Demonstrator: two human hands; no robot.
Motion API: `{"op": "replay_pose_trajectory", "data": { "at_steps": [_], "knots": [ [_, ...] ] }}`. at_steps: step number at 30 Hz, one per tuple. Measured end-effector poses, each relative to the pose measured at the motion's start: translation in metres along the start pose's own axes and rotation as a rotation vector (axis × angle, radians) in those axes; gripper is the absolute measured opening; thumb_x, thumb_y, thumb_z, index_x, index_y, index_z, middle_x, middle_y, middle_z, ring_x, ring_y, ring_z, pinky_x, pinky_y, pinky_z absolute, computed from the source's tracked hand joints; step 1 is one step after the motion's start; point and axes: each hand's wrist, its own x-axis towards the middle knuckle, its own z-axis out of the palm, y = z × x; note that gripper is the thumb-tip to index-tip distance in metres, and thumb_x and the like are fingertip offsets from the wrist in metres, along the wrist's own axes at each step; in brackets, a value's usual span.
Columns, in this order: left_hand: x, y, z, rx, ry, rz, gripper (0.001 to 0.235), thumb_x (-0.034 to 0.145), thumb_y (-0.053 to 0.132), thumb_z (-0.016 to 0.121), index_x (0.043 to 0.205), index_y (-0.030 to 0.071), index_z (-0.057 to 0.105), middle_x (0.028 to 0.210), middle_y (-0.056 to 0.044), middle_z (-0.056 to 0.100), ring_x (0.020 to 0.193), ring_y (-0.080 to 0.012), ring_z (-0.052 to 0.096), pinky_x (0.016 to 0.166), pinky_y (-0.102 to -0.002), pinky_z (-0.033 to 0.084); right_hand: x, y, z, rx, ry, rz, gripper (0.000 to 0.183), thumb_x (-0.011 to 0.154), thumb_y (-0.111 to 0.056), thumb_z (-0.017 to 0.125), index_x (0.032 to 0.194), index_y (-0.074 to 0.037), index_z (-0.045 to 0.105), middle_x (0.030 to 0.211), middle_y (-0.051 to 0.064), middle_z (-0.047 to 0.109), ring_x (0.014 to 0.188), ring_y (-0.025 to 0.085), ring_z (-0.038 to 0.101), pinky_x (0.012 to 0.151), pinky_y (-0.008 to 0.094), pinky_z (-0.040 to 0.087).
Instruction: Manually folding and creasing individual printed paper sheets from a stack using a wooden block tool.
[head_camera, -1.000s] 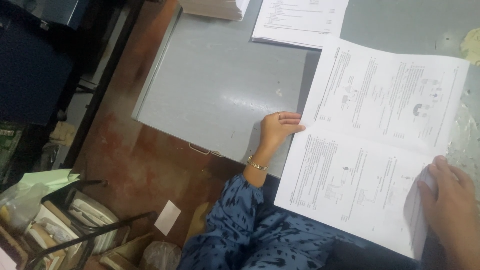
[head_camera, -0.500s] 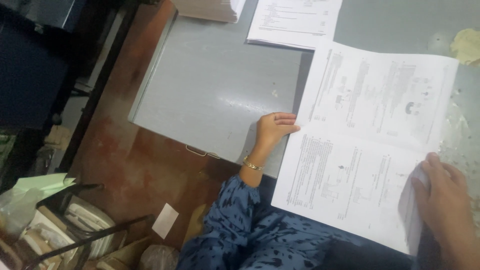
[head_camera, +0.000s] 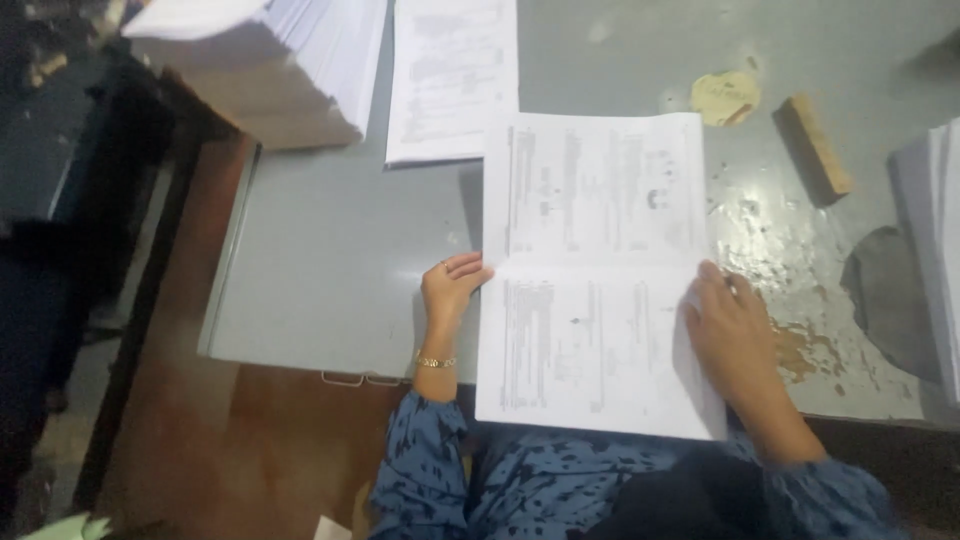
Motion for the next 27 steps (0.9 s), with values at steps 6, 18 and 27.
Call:
{"op": "replay_pose_trajectory", "data": {
  "at_steps": [6,18,27],
  "knots": [
    [0.064,0.008,0.014,0.086,0.099,0.174,0.042,0.071,0.004,0.087,0.111,0.009,0.077,0.097,-0.007,0.080,0.089,-0.0194,0.077,0.075,-0.027,0.062,0.035,0.007,0.056,0.035,0.059,-0.002,0.025,0.090,-0.028,0.069,0.109,-0.013,0.069,0.124,0.007,0.074,0.108,0.028,0.070,0.077,0.035,0.061],
    [0.076,0.037,0.032,0.352,0.285,0.276,0.039,0.077,-0.006,0.080,0.114,0.005,0.074,0.103,-0.012,0.079,0.093,-0.0254,0.077,0.077,-0.030,0.064,0.074,0.004,0.072,0.168,-0.021,0.048,0.020,0.095,-0.030,0.066,0.109,-0.017,0.069,0.129,0.006,0.072,0.114,0.031,0.069,0.083,0.038,0.060],
    [0.088,0.026,0.019,0.222,0.213,0.279,0.042,0.067,-0.004,0.087,0.107,0.009,0.076,0.096,-0.009,0.079,0.091,-0.0248,0.077,0.075,-0.031,0.064,0.070,0.017,0.097,0.153,0.142,-0.055,0.027,0.084,-0.030,0.075,0.109,-0.019,0.071,0.125,0.004,0.074,0.106,0.031,0.070,0.080,0.038,0.060]
  ]
}}
